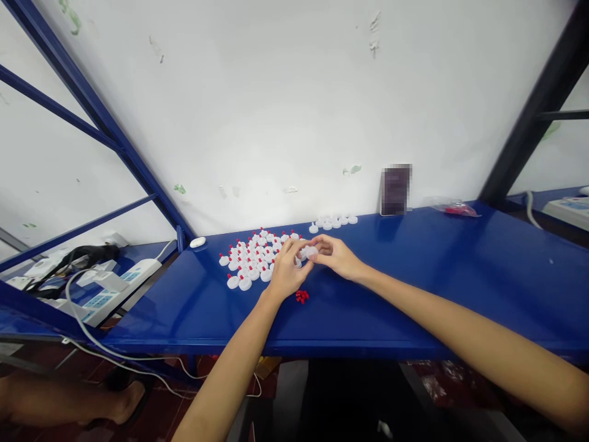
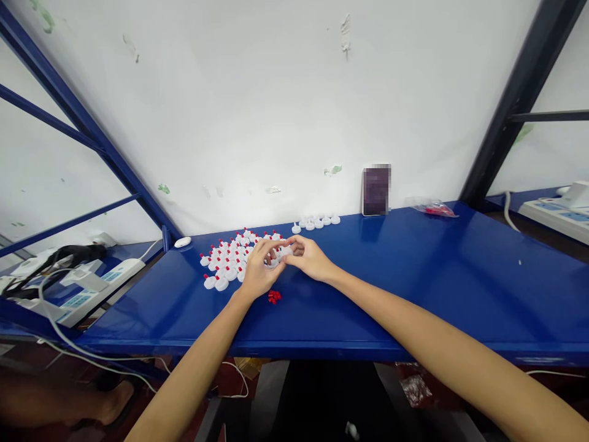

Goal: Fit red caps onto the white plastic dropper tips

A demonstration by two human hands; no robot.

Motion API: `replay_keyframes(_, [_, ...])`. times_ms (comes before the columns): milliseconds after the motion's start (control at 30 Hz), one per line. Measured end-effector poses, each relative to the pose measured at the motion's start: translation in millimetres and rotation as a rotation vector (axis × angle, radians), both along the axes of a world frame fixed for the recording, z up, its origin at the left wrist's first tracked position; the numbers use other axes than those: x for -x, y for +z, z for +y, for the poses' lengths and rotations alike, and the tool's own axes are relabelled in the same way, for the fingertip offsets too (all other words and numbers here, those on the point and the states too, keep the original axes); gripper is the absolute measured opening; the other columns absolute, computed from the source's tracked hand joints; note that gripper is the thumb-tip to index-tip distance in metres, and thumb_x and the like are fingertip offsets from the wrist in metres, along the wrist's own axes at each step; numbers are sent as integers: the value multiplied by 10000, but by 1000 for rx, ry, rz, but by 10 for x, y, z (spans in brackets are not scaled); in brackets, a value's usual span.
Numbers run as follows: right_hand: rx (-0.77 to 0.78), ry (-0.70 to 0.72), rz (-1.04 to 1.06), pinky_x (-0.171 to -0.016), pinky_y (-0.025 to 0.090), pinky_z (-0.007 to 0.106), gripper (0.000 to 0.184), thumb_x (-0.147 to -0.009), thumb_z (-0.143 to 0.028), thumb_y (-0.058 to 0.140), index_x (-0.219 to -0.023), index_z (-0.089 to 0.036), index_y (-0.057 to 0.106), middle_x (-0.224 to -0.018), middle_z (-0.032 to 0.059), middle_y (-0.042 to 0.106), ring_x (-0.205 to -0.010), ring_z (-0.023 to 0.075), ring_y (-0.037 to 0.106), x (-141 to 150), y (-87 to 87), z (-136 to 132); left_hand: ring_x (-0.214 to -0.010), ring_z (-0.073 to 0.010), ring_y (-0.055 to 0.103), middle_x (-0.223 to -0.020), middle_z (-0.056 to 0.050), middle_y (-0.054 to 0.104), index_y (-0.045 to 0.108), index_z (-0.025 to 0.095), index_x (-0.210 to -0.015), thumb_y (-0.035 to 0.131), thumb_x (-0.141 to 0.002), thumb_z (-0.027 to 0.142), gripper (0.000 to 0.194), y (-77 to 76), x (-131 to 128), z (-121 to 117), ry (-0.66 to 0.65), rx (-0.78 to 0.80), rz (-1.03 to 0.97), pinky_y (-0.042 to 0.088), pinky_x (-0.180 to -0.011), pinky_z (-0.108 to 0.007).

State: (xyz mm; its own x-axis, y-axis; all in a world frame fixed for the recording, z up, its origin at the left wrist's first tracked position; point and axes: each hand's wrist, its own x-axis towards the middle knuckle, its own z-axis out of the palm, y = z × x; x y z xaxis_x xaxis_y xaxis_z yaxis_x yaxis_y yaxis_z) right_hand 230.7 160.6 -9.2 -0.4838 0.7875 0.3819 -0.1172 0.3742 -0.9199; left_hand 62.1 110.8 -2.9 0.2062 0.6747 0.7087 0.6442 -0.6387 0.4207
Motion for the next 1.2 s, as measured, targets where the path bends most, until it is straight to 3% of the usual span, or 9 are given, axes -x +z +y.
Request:
replay_keyframes(67, [56, 16, 23, -701, 511, 313, 349, -710, -349, 738, -974, -196, 568, -755, -27, 634, -680, 144, 612, 0, -11, 15, -823, -141, 544, -1117, -86, 551, 532, 222, -1290, 625, -841, 246, 460, 18, 2, -16, -25, 42, -6, 481, -660, -244])
replay_keyframes(167, [80, 57, 68, -732, 516, 315, 366, -699, -345, 747, -986, -206, 568, -795, -19, 634, -727, 149, 619, -10, 0, 9, -870, -158, 559, -1170, -107, 535, 473, 218, -1340, 571, -887, 319, 474, 24, 37, -28, -132, 114, -62, 494, -660, -244])
replay_keyframes(300, [37, 137, 120, -817, 514, 324, 408, -667, -330, 800, -995, -207, 592, -884, 3, 641, -823, 156, 630, -20, 35, -36, -827, -156, 564, -1029, -79, 577, 492, 190, -1308, 506, -929, 379, 424, -5, 109, -5, -168, 179, -105, 476, -656, -242])
replay_keyframes(433, [46, 141, 112, -841, 512, 341, 428, -666, -359, 815, -993, -210, 583, -897, 12, 646, -844, 164, 632, -14, 31, -53, -803, -154, 559, -957, -51, 583, 491, 192, -1313, 477, -897, 266, 423, -32, 129, 11, -177, 143, -53, 463, -678, -258])
replay_keyframes(600, [61, 98, 136, -813, 505, 321, 453, -665, -355, 814, -1027, -209, 584, -840, -10, 632, -798, 152, 630, -5, 32, -34, -757, -135, 537, -1000, -46, 583, 437, 216, -1375, 563, -830, 191, 559, -24, 78, -26, -92, 121, 33, 463, -657, -249])
replay_keyframes(700, [81, 90, 147, -780, 501, 305, 457, -670, -334, 798, -1056, -210, 587, -854, -14, 626, -782, 146, 622, -10, 50, -26, -813, -142, 545, -1062, -67, 579, 484, 221, -1346, 565, -902, 242, 452, -13, 62, -33, -92, 73, 64, 477, -695, -258])
replay_keyframes(833, [110, 137, 21, -702, 471, 284, 273, -772, -378, 660, -950, -172, 635, -867, 21, 652, -782, 157, 618, -30, 42, 0, -931, -165, 557, -1067, -77, 554, 609, 220, -1214, 507, -969, 266, 270, -27, 80, 9, -95, -26, 78, 496, -782, -289])
replay_keyframes(1000, [156, 281, -56, -578, 379, 254, 262, -812, -399, 546, -819, -152, 632, -699, 18, 645, -630, 134, 592, -36, -12, 45, -932, -165, 552, -1026, -69, 531, 645, 227, -1177, 486, -984, 263, 252, -66, 84, 49, -110, -83, 107, 504, -818, -314])
replay_keyframes(1200, [245, 441, -55, -497, 297, 251, 282, -764, -423, 614, -686, -153, 591, -575, -6, 569, -508, 104, 482, -36, 46, -25, -963, -178, 550, -1065, -86, 514, 659, 227, -1160, 481, -983, 256, 252, -66, 18, 15, -154, -133, 78, 508, -809, -327])
